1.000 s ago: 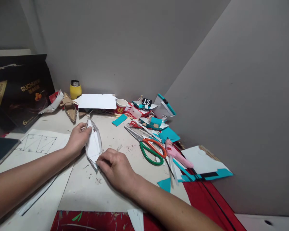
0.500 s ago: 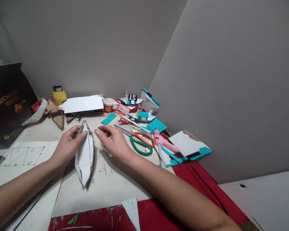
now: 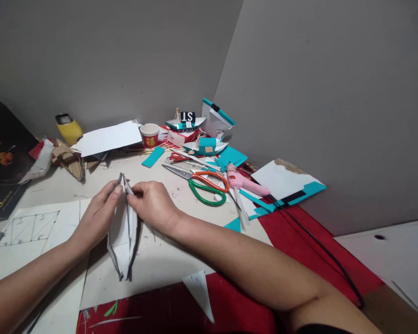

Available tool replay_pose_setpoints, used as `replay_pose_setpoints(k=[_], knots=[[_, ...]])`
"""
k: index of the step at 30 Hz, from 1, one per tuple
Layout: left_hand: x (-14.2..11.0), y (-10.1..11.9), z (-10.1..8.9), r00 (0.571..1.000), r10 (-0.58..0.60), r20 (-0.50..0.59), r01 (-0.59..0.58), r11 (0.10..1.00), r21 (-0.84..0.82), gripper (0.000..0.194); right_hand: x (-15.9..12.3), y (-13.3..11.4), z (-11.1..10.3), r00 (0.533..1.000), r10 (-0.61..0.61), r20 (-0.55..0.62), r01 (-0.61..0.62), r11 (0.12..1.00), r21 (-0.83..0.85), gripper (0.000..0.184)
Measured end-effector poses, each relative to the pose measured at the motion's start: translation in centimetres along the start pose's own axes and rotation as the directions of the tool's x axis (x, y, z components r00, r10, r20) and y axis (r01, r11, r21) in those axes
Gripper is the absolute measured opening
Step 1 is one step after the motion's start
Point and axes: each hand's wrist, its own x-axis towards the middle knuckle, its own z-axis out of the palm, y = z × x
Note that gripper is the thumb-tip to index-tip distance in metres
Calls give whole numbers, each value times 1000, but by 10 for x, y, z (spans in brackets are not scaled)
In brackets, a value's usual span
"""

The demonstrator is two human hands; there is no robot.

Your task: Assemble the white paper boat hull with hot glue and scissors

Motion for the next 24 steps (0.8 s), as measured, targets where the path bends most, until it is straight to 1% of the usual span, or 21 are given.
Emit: replay_pose_setpoints(k=[2, 5, 9, 13, 17, 19, 22, 24], knots=[[-2, 1, 2, 1000, 17, 13, -17, 1000, 17, 27, -1, 0, 2, 1000, 3, -15, -3, 1000, 4, 22], [-4, 2, 3, 999, 36, 4, -36, 999, 40, 27, -2, -2, 3, 999, -5, -35, 5, 1000, 9, 23], [-4, 6, 3, 999, 44, -31, -41, 995, 89, 29, -3, -9, -2, 999, -36, -32, 35, 999, -24, 22], [-3, 9, 4, 997, 54, -46, -48, 993, 105, 34, -3, -14, -7, 999, -22, -27, 20, 999, -49, 23], [0, 6, 4, 998, 53, -27, -50, 993, 108, 40, -2, -8, -5, 1000, -21, -13, 21, 1000, 8, 13], [2, 4, 1, 999, 31, 8, -32, 993, 111, 43, 0, -1, -2, 1000, -4, -22, 6, 998, 64, 10], [6, 5, -4, 999, -8, 51, 2, 993, 120, 48, 4, 6, -2, 998, 32, -59, -26, 995, 93, 11], [7, 7, -5, 999, -37, 26, 33, 991, 132, 52, 7, 8, -5, 994, 38, -100, -30, 996, 84, 15]])
